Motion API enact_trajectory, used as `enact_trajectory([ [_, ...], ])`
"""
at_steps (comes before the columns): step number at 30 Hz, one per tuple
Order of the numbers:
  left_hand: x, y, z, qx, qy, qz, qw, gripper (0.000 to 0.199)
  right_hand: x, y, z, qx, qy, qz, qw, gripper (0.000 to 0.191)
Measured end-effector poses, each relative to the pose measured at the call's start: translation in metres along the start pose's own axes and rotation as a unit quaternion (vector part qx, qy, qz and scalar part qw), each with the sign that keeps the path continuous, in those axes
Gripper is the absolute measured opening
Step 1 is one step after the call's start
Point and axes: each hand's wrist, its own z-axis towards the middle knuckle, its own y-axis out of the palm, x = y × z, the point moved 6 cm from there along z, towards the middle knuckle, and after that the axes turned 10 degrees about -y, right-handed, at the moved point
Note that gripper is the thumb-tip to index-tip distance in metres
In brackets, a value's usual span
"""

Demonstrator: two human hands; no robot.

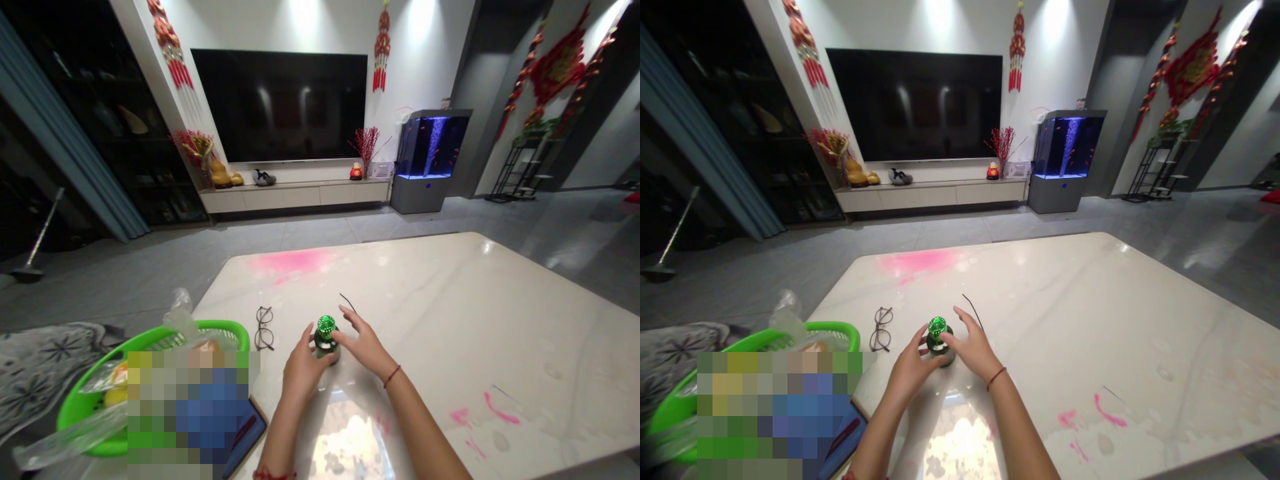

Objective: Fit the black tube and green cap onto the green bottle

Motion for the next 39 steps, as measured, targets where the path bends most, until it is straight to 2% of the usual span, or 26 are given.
enact_trajectory([
  [2,-0.007,0.003,0.004,-0.021,-0.013,-0.003,1.000,0.080,0.012,-0.018,0.000,0.043,0.026,-0.025,0.998,0.040],
  [4,-0.012,0.003,0.006,-0.019,-0.018,0.004,1.000,0.075,0.025,-0.037,-0.001,0.076,0.062,-0.105,0.990,0.031],
  [7,-0.013,0.003,0.008,-0.011,-0.006,0.023,1.000,0.065,0.042,-0.052,-0.007,0.046,0.138,-0.274,0.951,0.027],
  [10,-0.010,0.004,0.009,-0.001,0.002,0.029,1.000,0.061,0.049,-0.049,-0.011,-0.017,0.178,-0.371,0.911,0.033],
  [13,-0.006,0.007,0.011,0.012,0.004,0.008,1.000,0.057,0.048,-0.035,-0.012,-0.049,0.180,-0.407,0.894,0.040],
  [16,-0.004,0.011,0.014,0.034,0.005,-0.017,0.999,0.053,0.045,-0.020,-0.011,-0.057,0.160,-0.416,0.893,0.046],
  [19,-0.006,0.018,0.018,0.045,-0.004,-0.063,0.997,0.055,0.048,-0.011,-0.008,-0.062,0.135,-0.402,0.903,0.040],
  [23,-0.004,0.033,0.023,-0.019,0.029,-0.185,0.982,0.050,0.056,-0.018,-0.004,-0.052,0.126,-0.403,0.905,0.023],
  [26,-0.004,0.046,0.025,-0.074,0.042,-0.242,0.966,0.050,0.060,-0.026,-0.002,-0.044,0.125,-0.413,0.901,0.020],
  [32,-0.005,0.051,0.024,-0.098,0.031,-0.246,0.964,0.057,0.061,-0.027,0.000,-0.045,0.117,-0.427,0.895,0.021],
  [39,0.002,0.051,0.019,-0.111,0.016,-0.244,0.963,0.064,0.063,-0.023,0.003,-0.033,0.097,-0.407,0.908,0.025],
])
